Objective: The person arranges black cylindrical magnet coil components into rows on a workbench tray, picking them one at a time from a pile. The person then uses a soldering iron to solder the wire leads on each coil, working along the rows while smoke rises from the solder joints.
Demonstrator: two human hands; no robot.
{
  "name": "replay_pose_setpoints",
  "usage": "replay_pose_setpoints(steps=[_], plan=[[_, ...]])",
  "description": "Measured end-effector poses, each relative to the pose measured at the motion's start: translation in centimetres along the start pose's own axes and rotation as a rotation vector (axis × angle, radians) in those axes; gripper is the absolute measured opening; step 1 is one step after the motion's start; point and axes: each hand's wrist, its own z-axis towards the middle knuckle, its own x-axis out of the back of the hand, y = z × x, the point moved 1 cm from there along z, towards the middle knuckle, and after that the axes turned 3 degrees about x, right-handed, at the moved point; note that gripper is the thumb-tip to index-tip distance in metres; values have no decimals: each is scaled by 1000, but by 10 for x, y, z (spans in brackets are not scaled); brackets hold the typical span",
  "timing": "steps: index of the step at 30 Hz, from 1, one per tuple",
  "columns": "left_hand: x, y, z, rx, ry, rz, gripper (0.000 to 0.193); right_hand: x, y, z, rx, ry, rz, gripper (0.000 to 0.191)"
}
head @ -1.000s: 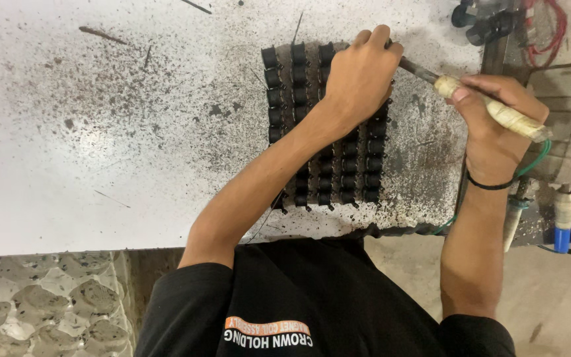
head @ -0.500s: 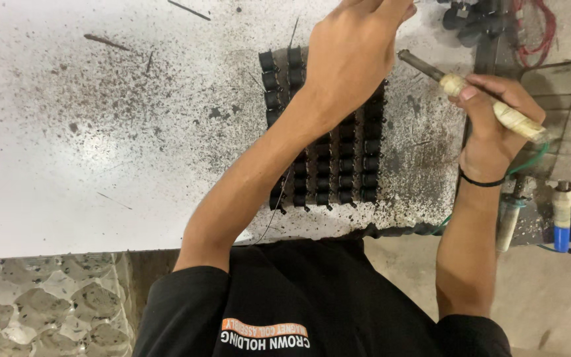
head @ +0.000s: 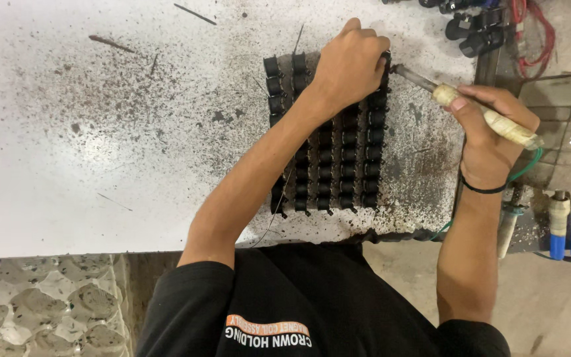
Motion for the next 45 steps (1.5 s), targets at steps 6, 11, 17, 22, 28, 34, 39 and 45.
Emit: replay_pose_setpoints(steps=[6,11,17,22,28,34,39,45], plan=[[-1,0,1,-16,0,5,7,2,2,-3,36,12,-82,12],[-2,-2,1,-35,8,0,7,4,0,-4,-26,52,22,13],[-1,-1,1,-19,-13,3,5,0,0,-4,53,43,-81,14],[-2,-2,2,-24,-4,5,4,7,5,-3,5,37,5,14],[-1,-2,2,-29,-12,1,5,4,9,-7,16,54,63,12],[0,-2,2,-42,1,4,6,4,6,-6,-2,57,49,12],[0,-1,2,-22,-11,0,5,5,8,-6,-11,36,34,13],[0,-1,2,-27,17,-17,5,4,9,-5,-2,45,80,13]])
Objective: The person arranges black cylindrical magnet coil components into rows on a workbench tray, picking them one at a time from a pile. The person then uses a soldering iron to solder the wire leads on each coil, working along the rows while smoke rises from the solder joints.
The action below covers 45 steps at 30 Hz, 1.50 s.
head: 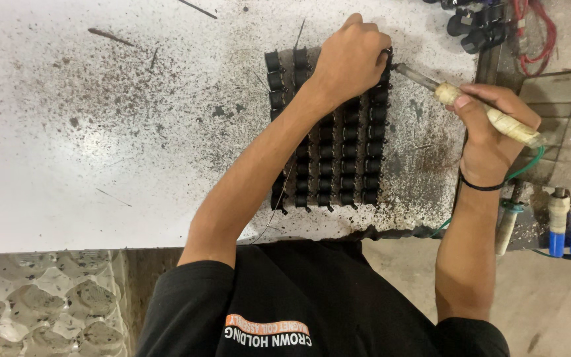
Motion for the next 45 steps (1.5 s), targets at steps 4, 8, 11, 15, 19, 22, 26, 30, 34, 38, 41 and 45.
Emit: replay_pose_setpoints(steps=[4,8,11,15,19,22,26,30,34,38,41,45], plan=[[-2,0,1,12,-27,11,5,-3,-5,2,16,-25,-42,11],[-2,1,1,8,-20,17,4,-7,-12,7,41,-84,-89,10],[0,0,1,-5,-10,16,3,-7,-17,9,47,-87,-175,11],[2,1,1,-30,12,20,5,-4,-17,6,13,0,-47,9],[2,1,1,-19,22,11,5,-3,-8,5,25,-33,-37,11],[3,2,1,-2,5,-13,6,-2,-3,6,18,-50,-52,15],[5,3,2,6,-8,12,5,0,-4,3,37,-56,-129,12],[6,4,3,-3,-1,4,5,-1,-7,2,26,-8,-92,15],[4,2,6,31,-95,30,6,-2,-12,2,69,-22,-185,12],[6,2,6,-34,-37,38,5,-2,-11,-9,106,186,101,15],[8,2,6,-55,-32,27,4,-1,-6,-19,84,200,97,12],[24,5,-1,-118,86,-12,16,3,-5,-34,90,168,22,16]])
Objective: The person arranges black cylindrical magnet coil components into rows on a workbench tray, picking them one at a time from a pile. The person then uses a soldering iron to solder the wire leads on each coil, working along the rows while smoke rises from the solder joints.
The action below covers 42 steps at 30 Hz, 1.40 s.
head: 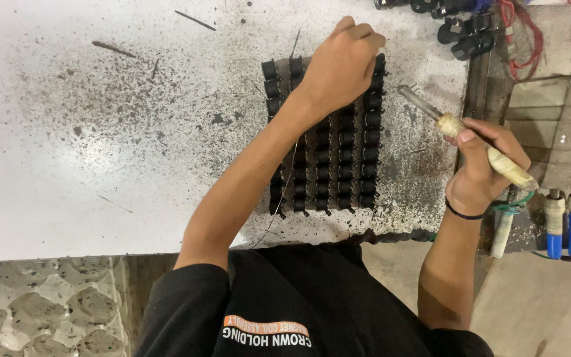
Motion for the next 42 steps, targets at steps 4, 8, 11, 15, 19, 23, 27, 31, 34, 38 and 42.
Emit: replay_pose_setpoints(steps=[4,8,11,15,19,23,27,31,34,38,42], plan=[[24,1,-18,74,52,7,28,-11,4,-3,-34,-28,-20,15],[35,0,-34,214,-10,81,22,-26,7,9,-47,-161,-41,15],[28,3,-41,187,28,89,15,-36,6,16,-67,-201,-39,13],[16,2,-46,207,9,107,20,-42,-1,19,-104,-203,-70,14],[8,0,-45,192,-33,162,20,-44,-6,21,-102,-234,-93,15],[4,2,-44,200,-64,148,21,-47,-11,25,-92,-269,-135,17],[1,5,-43,184,-79,161,26,-49,-17,30,-52,-334,-266,13],[3,9,-38,185,-119,168,35,-51,-20,35,-23,-355,-295,12],[16,19,-29,160,-62,186,38,-49,-18,37,-36,-361,-279,12],[50,38,-23,329,-154,99,24,-41,-13,29,-60,-235,-107,14],[79,50,-29,351,-38,23,16,-38,-2,6,-64,-90,24,15]])
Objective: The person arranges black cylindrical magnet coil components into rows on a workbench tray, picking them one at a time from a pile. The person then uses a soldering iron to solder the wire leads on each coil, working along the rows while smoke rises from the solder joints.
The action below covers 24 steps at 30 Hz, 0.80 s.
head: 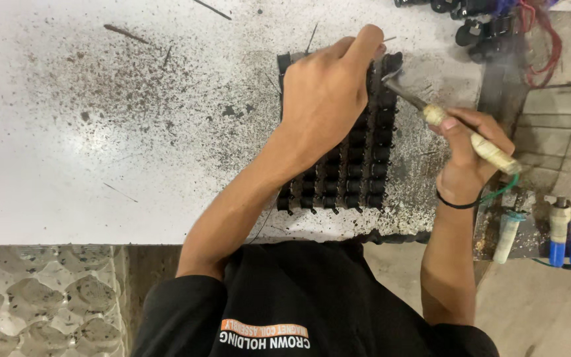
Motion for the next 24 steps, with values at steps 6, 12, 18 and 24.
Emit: replay_pose_setpoints(steps=[6,12,18,24], plan=[[-18,-10,-21,-60,-39,182,29,13,6,-19,6,-53,-133,15],[-50,-26,-33,-25,-15,128,20,9,1,-18,-26,-91,-141,15],[-61,-26,-25,-44,-61,120,19,3,-4,-16,-70,-101,-155,14],[-65,-21,-24,-87,-106,120,26,0,-11,-9,33,-179,-321,10]])
